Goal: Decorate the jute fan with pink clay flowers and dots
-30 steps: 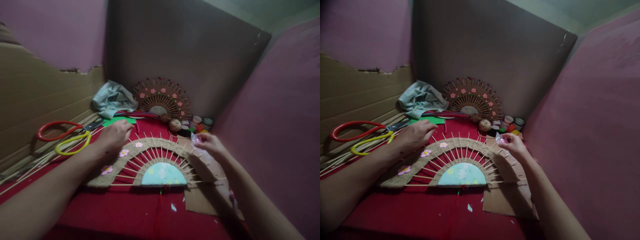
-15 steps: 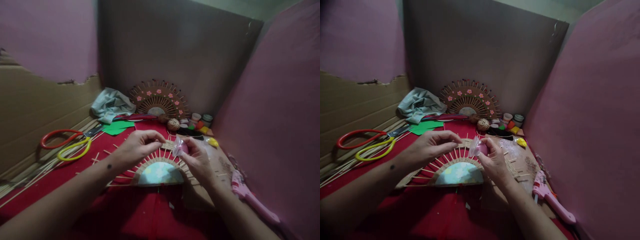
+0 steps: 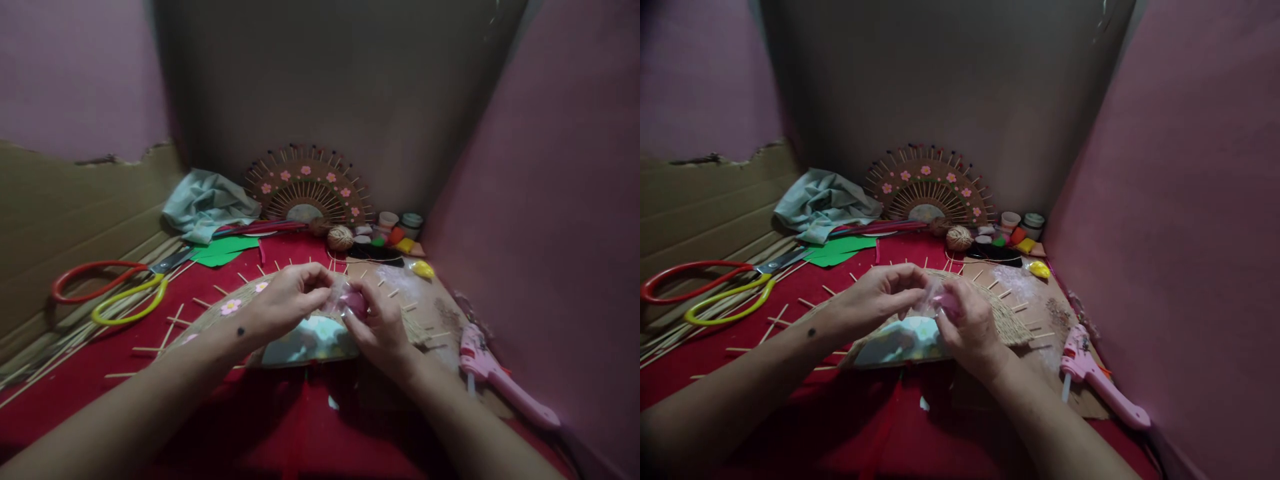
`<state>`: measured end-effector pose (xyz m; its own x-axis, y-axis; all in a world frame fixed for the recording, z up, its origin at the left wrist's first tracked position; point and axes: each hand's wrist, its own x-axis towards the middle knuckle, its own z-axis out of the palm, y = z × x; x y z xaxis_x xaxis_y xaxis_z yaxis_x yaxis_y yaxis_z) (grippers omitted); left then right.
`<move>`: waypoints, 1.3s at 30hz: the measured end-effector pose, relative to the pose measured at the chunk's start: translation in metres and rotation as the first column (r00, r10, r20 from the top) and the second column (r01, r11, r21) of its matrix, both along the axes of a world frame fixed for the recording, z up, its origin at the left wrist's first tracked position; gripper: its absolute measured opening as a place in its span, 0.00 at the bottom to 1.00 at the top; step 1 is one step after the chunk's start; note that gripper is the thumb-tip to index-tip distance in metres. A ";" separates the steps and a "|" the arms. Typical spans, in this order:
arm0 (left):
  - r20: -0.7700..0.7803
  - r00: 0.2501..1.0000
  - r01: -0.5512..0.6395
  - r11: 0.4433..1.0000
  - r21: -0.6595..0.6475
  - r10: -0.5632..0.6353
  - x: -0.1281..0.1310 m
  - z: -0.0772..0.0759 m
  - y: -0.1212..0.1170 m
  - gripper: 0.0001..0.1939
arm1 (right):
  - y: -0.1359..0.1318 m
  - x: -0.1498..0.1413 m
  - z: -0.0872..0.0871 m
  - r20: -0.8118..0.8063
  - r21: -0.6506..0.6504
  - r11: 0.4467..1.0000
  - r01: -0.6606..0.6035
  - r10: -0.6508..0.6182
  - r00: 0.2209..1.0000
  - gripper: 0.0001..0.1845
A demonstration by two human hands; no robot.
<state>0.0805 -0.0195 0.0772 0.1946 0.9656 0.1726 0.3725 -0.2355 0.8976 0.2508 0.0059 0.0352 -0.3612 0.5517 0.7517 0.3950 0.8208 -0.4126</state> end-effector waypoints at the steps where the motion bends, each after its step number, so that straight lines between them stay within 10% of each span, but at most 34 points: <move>1: -0.031 0.999 -0.010 0.999 0.039 0.011 0.000 -0.003 0.001 0.09 | 0.000 0.000 0.000 0.002 0.008 1.000 -0.012 0.012 1.000 0.10; 9: -0.178 0.939 -0.218 0.908 0.359 0.296 -0.007 -0.020 0.003 0.07 | 0.002 -0.005 -0.002 -0.031 -0.165 0.986 -0.030 0.025 0.999 0.12; 18: -0.332 0.915 -0.006 0.829 0.560 0.230 -0.010 -0.020 -0.006 0.12 | 0.005 -0.005 -0.005 -0.112 -0.289 0.953 -0.094 0.064 0.992 0.14; 25: -0.303 0.951 0.065 0.917 0.393 0.062 -0.019 -0.014 -0.002 0.08 | 0.012 -0.002 -0.005 -0.130 -0.413 0.884 -0.219 0.181 0.975 0.14; 31: -0.427 0.897 0.173 0.799 0.576 0.114 -0.023 -0.014 -0.003 0.11 | 0.008 -0.001 -0.003 -0.133 -0.486 0.831 -0.271 0.236 0.962 0.18; 34: -0.457 0.883 0.226 0.753 0.619 0.111 -0.024 -0.011 -0.007 0.13 | 0.006 -0.001 -0.002 -0.317 -0.649 0.640 -0.411 0.263 0.911 0.21; 37: -0.440 0.889 0.215 0.731 0.648 0.129 -0.026 -0.010 -0.009 0.13 | 0.005 0.000 0.000 -0.578 -0.726 0.238 -0.645 0.296 0.761 0.24; 39: -0.423 0.894 0.191 0.731 0.655 0.146 -0.027 -0.011 -0.008 0.12 | 0.005 0.000 0.001 -0.696 -0.678 0.080 -0.731 0.250 0.673 0.20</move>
<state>0.0537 -0.0270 0.0663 0.4279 0.6194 0.6583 0.6516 -0.7161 0.2503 0.2505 0.0111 0.0366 -0.7317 0.6794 0.0548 -0.2868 -0.2340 -0.9290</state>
